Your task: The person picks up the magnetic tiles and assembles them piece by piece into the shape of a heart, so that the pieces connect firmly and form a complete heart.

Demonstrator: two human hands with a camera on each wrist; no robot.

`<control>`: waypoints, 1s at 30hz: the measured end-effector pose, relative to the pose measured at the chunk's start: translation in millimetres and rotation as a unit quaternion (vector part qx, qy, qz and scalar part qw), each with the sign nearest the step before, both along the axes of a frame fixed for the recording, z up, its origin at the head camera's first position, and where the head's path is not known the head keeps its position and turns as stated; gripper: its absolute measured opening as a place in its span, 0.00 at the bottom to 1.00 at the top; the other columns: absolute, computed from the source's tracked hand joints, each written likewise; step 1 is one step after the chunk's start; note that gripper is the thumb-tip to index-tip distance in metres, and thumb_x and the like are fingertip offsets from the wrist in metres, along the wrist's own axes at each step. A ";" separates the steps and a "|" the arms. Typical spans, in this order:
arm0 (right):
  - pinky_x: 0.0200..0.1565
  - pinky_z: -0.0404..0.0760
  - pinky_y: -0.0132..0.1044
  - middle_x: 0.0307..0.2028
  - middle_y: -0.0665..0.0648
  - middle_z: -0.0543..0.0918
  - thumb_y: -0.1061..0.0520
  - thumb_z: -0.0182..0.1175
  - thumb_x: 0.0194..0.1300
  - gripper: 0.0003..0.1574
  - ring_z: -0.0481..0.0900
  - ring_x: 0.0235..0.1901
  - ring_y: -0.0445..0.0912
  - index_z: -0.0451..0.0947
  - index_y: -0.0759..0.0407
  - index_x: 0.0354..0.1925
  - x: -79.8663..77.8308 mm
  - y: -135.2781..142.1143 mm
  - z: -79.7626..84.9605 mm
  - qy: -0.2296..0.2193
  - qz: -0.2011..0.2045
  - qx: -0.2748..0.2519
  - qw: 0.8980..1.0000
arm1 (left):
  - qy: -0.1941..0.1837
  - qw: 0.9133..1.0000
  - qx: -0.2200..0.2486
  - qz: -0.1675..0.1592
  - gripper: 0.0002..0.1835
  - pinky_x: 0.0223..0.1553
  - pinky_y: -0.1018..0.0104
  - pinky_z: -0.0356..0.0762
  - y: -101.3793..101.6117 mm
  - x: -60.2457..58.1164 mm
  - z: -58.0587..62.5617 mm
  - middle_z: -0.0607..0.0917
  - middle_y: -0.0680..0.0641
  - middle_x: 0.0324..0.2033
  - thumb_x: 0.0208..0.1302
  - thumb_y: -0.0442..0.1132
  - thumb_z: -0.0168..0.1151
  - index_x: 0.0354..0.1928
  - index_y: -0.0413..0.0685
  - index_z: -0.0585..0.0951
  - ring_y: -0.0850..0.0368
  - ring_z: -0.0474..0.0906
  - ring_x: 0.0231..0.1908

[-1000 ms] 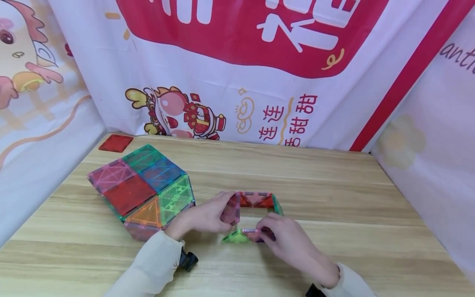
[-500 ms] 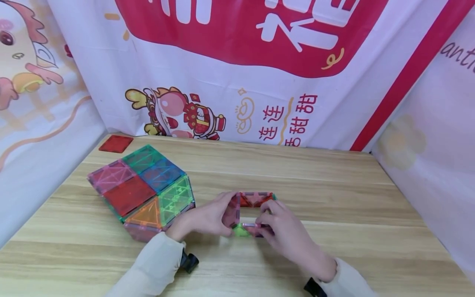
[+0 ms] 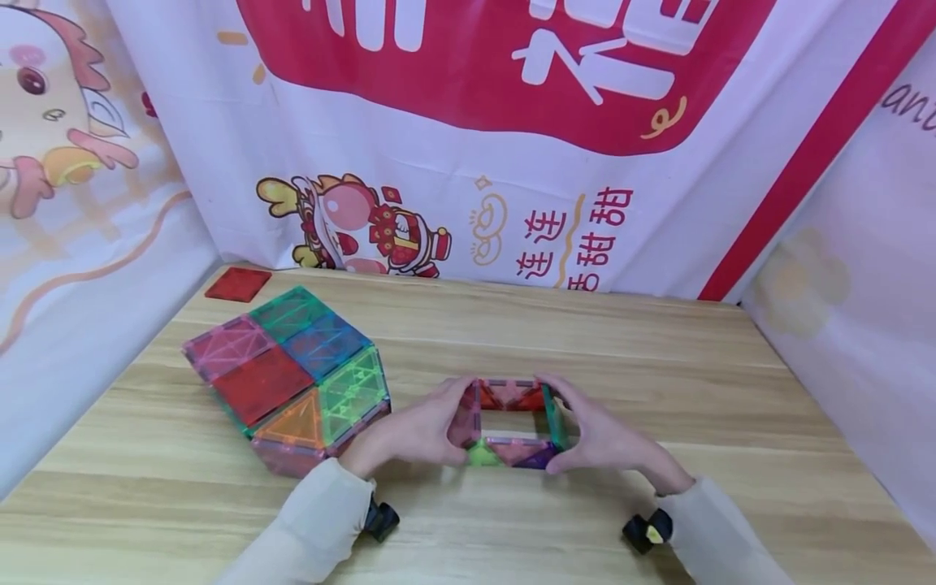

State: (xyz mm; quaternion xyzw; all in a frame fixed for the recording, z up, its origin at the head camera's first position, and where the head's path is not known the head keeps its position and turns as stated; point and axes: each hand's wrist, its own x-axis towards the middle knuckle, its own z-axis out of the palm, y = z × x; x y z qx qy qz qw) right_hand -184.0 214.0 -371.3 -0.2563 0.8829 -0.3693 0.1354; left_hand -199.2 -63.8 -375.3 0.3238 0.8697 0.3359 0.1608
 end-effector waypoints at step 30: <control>0.61 0.59 0.68 0.71 0.64 0.57 0.46 0.77 0.42 0.68 0.57 0.68 0.66 0.48 0.52 0.73 0.9 7.8 -7.1 0.000 -0.015 0.001 1.000 | 0.123 0.985 -0.001 0.117 0.33 0.55 0.45 0.74 -112.4 -15.3 121.3 0.72 0.38 0.60 0.63 0.39 0.61 0.68 0.43 0.60 0.42 0.70 0.59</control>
